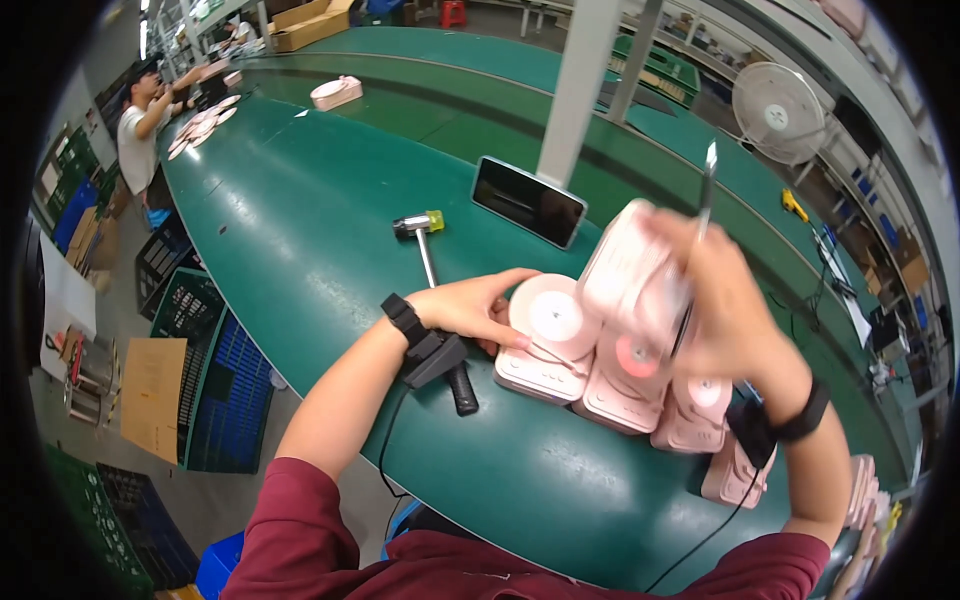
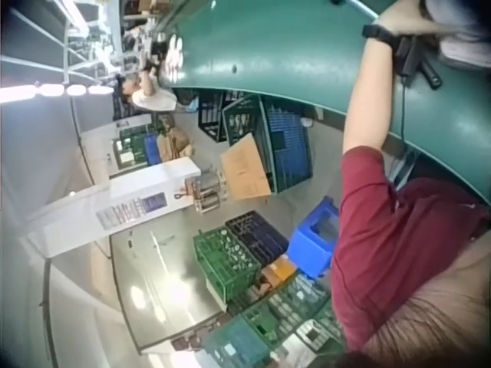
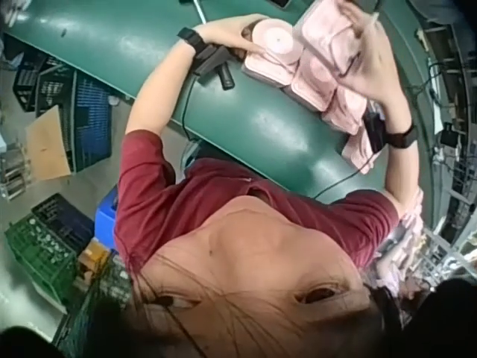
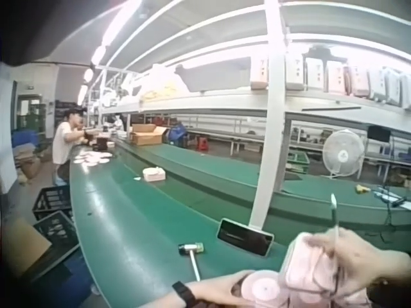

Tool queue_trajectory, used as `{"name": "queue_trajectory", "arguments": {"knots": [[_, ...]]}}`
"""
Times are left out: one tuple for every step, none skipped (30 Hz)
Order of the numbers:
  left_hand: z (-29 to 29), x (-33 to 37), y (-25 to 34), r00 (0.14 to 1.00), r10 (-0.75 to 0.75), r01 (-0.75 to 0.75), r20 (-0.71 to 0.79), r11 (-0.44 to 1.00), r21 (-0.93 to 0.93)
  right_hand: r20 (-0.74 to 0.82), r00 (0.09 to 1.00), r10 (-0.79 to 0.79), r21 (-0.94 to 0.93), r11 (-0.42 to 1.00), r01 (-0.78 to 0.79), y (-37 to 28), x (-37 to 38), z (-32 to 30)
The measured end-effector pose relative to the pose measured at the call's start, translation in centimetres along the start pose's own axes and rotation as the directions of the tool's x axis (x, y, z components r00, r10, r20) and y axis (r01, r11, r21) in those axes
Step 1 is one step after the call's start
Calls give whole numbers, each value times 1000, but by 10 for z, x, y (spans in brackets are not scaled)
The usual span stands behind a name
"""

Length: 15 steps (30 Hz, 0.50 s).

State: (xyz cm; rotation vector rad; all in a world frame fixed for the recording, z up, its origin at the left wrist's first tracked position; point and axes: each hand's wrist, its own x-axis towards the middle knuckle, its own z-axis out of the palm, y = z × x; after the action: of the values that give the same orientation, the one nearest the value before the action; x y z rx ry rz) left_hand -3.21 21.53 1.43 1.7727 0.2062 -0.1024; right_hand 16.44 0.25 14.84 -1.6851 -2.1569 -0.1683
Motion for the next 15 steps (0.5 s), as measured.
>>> {"name": "queue_trajectory", "arguments": {"knots": [[0, -1, -2, 1000, 2, -3, 16, 1000, 2, 96, 994, -43, 3, 999, 43, -23, -13, -2], [0, -2, -6, 1000, -5, 5, 6, 1000, -14, 191, 977, -91, 18, 996, 89, -45, -25, -2], [0, -3, -9, 1000, -12, 12, -6, 1000, -28, 322, 937, -139, 19, 990, 140, -64, -37, 1], [0, -2, -9, 1000, -13, 13, -7, 999, -38, 446, 879, -170, 20, 983, 181, -80, -52, 2], [1, -1, -6, 1000, -12, 13, 13, 999, -34, 443, 884, -151, 15, 987, 162, -91, -69, 8], [3, 2, -2, 1000, -2, 2, 15, 1000, -21, 411, 892, -189, 111, 981, 156, -100, -87, 16], [4, 3, 0, 1000, -1, 1, 7, 1000, -8, 371, 898, -235, 216, 963, 163, -102, -98, 24], [4, 5, 1, 1000, -1, 1, 0, 1000, 3, 365, 905, -218, 218, 965, 145, -101, -105, 29], [4, 5, 0, 1000, -11, 11, 26, 1000, 6, 401, 899, -178, 199, 974, 104, -101, -112, 32], [3, 6, -4, 1000, 10, -9, -19, 1000, 23, 437, 889, -136, 180, 982, 62, -101, -118, 35], [3, 7, -8, 998, 31, -29, -62, 999, 40, 473, 876, -94, 161, 987, 19, -101, -124, 39], [5, 8, -12, 999, 24, -22, -29, 999, 39, 472, 879, -66, 163, 986, -14, -99, -129, 42], [6, 8, -17, 993, 103, -102, -65, 994, 25, 461, 885, -71, 191, 981, -20, -96, -132, 47], [6, 10, -19, 977, 184, -184, -108, 983, 13, 449, 890, -81, 216, 976, -19, -90, -133, 50], [6, 11, -19, 980, 181, -181, -84, 983, 8, 436, 895, -92, 240, 971, -17, -87, -134, 49]]}}
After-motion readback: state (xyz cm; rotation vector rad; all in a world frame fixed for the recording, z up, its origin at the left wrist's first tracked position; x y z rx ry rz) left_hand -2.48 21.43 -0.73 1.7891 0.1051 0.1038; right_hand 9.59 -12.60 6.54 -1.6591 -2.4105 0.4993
